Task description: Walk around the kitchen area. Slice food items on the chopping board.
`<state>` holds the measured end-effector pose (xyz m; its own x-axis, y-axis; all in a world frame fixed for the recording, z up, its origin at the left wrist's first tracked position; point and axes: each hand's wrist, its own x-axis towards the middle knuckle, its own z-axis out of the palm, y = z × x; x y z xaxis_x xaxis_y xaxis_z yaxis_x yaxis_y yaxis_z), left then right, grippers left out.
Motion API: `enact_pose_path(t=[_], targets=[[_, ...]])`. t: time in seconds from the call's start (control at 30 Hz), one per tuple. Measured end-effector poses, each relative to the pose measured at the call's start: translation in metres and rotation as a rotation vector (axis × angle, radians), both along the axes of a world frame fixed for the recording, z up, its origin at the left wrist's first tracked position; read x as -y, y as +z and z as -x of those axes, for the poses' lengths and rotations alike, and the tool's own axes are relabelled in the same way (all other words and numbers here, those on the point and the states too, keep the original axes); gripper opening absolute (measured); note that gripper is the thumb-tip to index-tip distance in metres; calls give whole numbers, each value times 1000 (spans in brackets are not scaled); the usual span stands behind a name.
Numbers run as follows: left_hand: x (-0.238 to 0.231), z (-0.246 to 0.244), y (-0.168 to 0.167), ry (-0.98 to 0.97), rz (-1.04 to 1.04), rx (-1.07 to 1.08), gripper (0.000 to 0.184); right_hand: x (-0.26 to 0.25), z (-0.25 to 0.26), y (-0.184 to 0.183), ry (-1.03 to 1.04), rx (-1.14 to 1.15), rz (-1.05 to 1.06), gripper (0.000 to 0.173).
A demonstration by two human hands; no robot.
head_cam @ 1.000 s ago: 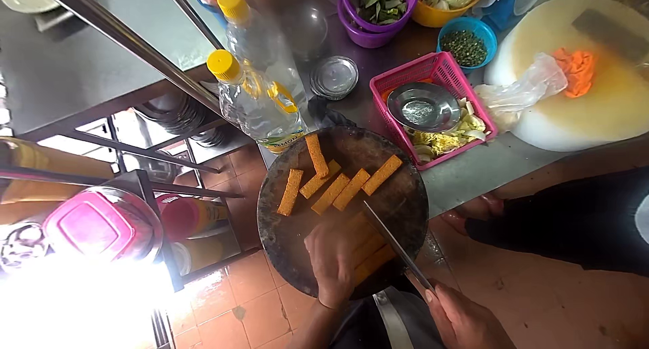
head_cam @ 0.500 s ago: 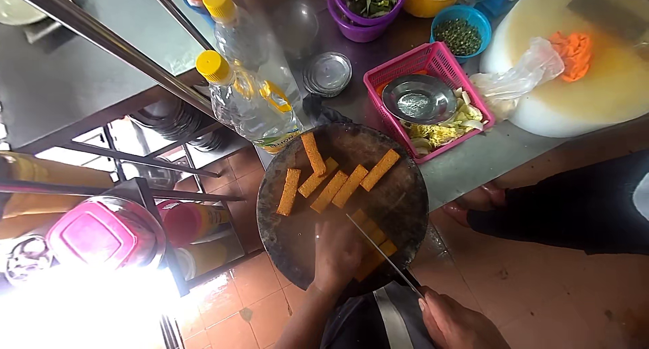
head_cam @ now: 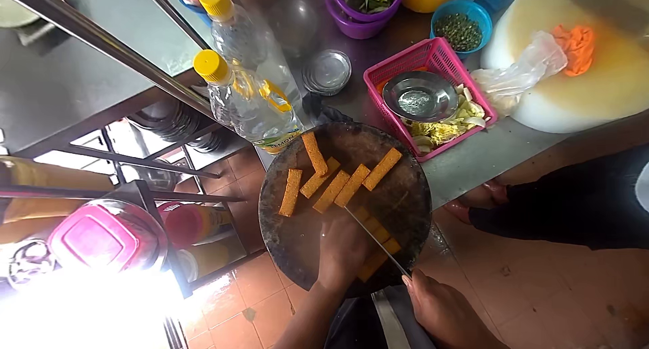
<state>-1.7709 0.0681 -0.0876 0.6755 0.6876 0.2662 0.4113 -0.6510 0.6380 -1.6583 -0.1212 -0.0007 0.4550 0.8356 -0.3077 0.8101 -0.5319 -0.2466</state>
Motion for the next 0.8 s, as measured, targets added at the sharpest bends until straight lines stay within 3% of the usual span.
enact_pose_path(t=[0.1,0.3,0.37,0.53,0.8], targets=[[2,1,-1,-4,-9,-9,11,-8,-7,-1,-14,-53,-32,39],[2,1,-2,5,-26,8,14,-40,-21,10,-55,-263,147,44],[3,3,0,-3,-6,37,13,-34,-25,12,-48,-286,106,45],[-4,25,15,18,66,112,18,-6,-13,29,-14,-67,-192,38],[-8,44,5,-33,33,69,14,20,7,55,22,-215,82,41]])
